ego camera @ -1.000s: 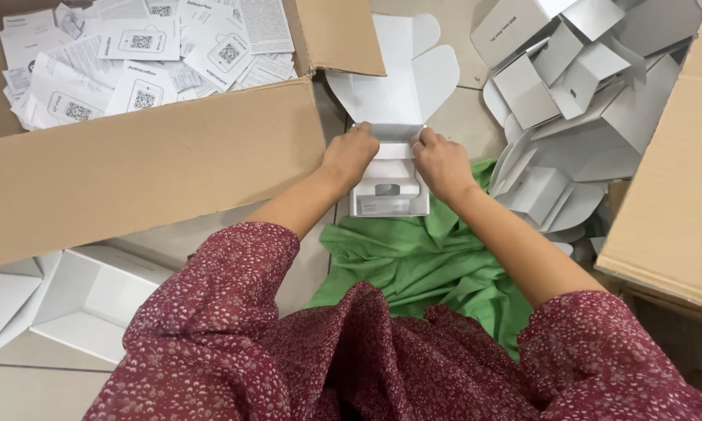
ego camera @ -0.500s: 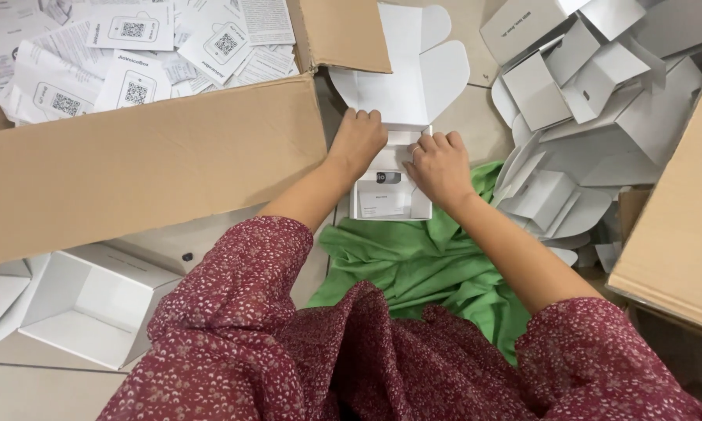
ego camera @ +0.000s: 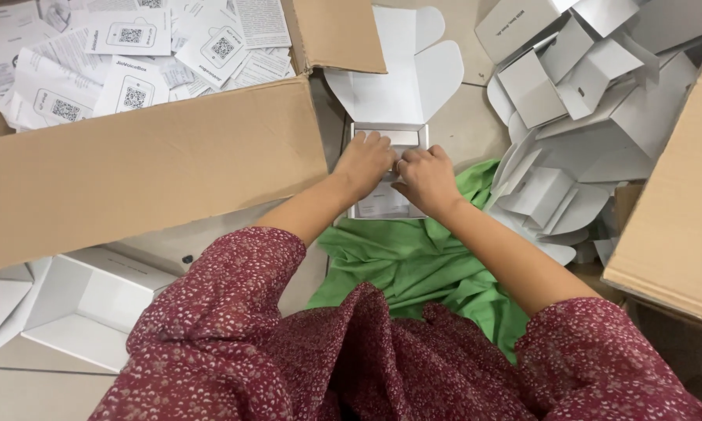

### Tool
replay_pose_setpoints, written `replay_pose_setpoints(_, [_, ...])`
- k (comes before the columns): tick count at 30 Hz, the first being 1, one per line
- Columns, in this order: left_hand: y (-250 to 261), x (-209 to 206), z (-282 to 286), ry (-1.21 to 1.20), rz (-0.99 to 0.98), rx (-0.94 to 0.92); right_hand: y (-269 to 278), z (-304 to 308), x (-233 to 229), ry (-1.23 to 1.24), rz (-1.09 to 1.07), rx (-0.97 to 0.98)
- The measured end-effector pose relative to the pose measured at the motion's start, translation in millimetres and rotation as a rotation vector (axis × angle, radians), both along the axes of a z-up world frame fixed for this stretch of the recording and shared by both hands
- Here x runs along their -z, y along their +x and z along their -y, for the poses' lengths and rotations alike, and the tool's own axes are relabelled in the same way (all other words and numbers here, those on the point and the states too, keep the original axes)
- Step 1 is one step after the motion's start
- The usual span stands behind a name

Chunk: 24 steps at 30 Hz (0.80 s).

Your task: The person packs instruction papers and components into small white product boxes.

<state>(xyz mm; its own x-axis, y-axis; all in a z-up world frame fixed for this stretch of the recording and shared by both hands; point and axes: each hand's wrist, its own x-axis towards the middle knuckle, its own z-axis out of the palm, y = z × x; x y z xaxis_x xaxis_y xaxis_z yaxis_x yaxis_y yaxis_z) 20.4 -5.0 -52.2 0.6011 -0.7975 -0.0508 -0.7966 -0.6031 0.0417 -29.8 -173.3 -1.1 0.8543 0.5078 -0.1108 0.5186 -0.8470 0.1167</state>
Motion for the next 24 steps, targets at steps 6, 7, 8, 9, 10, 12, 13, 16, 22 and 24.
replay_pose_setpoints(6, [22.3, -77.0, -4.5, -0.714, -0.245, -0.290, 5.7, -12.4, -70.2, 0.606, 0.085, 0.290])
replay_pose_setpoints(7, [26.8, -88.6, -2.7, -0.847, -0.273, -0.369, 8.1, -15.0, -83.9, 0.748, 0.086, 0.355])
replay_pose_setpoints(8, [31.2, -100.5, 0.6, -0.981, -0.306, -0.443, 9.9, -16.6, -98.2, 0.889, 0.091, 0.422])
replay_pose_setpoints(9, [33.0, -111.8, -0.7, -0.986, -0.302, -0.427, 13.1, -13.5, -106.2, 0.887, 0.107, 0.427])
replay_pose_setpoints(10, [33.4, -123.0, 1.4, -1.035, -0.315, -0.398, 12.8, -7.6, -114.1, 0.915, 0.159, 0.429])
replay_pose_setpoints(12, [32.8, -151.6, 11.2, -1.080, -0.334, -0.335, 9.9, 5.4, -133.0, 0.943, 0.238, 0.453])
replay_pose_setpoints(13, [31.7, -168.8, 17.7, -1.087, -0.284, -0.285, 7.5, 11.4, -143.7, 0.974, 0.278, 0.431])
replay_pose_setpoints(16, [20.6, -217.5, 46.2, -1.107, -0.240, -0.145, -4.3, 29.8, -176.4, 1.072, 0.351, 0.435])
replay_pose_setpoints(22, [-23.3, -275.5, 155.6, -1.280, -0.387, 0.161, -64.6, 95.1, -253.8, 1.281, 0.509, 0.460])
replay_pose_setpoints(24, [-49.2, -289.0, 194.5, -1.355, -0.439, 0.248, -94.7, 123.1, -276.9, 1.295, 0.590, 0.468])
